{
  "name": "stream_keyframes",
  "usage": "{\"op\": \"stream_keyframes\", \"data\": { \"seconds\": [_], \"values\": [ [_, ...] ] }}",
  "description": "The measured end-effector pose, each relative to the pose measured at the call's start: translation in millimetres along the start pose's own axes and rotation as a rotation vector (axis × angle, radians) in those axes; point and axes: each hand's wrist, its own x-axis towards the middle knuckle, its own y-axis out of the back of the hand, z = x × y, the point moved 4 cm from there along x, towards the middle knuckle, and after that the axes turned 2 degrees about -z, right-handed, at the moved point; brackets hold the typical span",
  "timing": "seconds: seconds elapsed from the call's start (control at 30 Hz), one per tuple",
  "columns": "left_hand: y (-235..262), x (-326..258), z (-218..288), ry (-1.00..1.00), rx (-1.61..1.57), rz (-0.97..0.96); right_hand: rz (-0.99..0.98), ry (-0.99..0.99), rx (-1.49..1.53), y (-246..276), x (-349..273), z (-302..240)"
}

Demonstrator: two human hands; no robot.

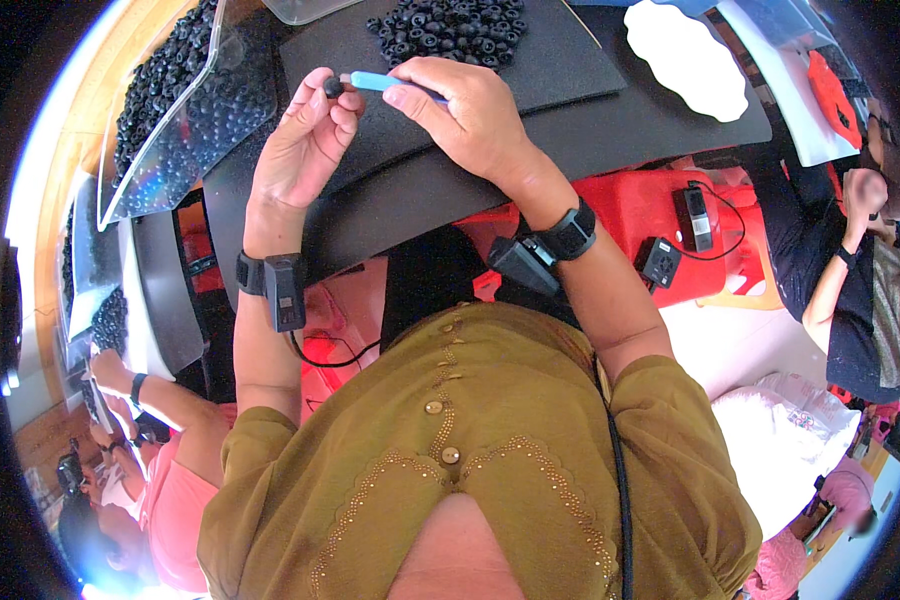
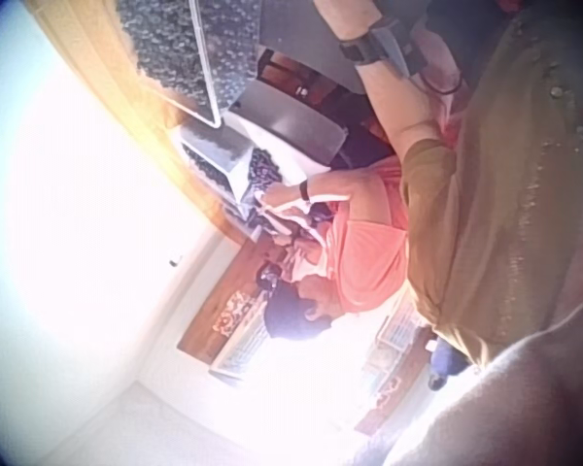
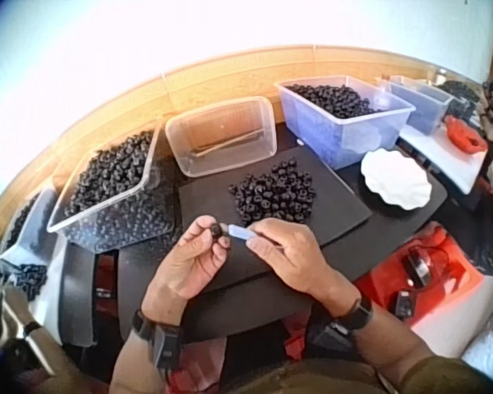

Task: Assembling small black rubber or plastic components using a blue manual insertion tool.

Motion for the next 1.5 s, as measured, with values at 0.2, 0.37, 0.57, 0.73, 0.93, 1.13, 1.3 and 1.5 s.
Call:
{"op": "stream_keyframes", "data": {
  "seconds": [0.2,0.37,0.57,0.73,0.93,1.13,1.3,1.5],
  "values": [
    [0.5,-0.8,-0.8,-0.017,0.02,-0.022,0.002,0.091,-0.121,-3.0,-2.4,-3.1],
    [0.5,-1.4,-1.6,-0.005,0.049,-0.023,-0.013,0.089,-0.167,-1.5,-3.5,-6.8],
    [0.6,-1.3,-2.2,-0.002,0.07,-0.013,-0.023,0.082,-0.201,-0.1,-3.5,-10.2],
    [-1.7,-0.4,-2.0,0.007,0.095,-0.021,0.008,0.112,-0.19,-0.2,-2.6,-7.0],
    [-2.0,0.0,-2.4,0.016,0.115,-0.03,-0.01,0.079,-0.207,0.2,-3.1,-8.4],
    [-1.5,-0.4,-2.4,0.004,0.149,-0.015,0.008,0.108,-0.219,0.0,-3.7,-6.9],
    [0.3,0.3,-1.9,-0.002,0.148,-0.015,0.01,0.083,-0.226,0.9,-4.1,-8.9],
    [-9.3,-0.9,-10.2,0.051,0.387,-0.08,0.099,0.029,-0.23,-0.7,5.7,-3.6]
  ]
}}
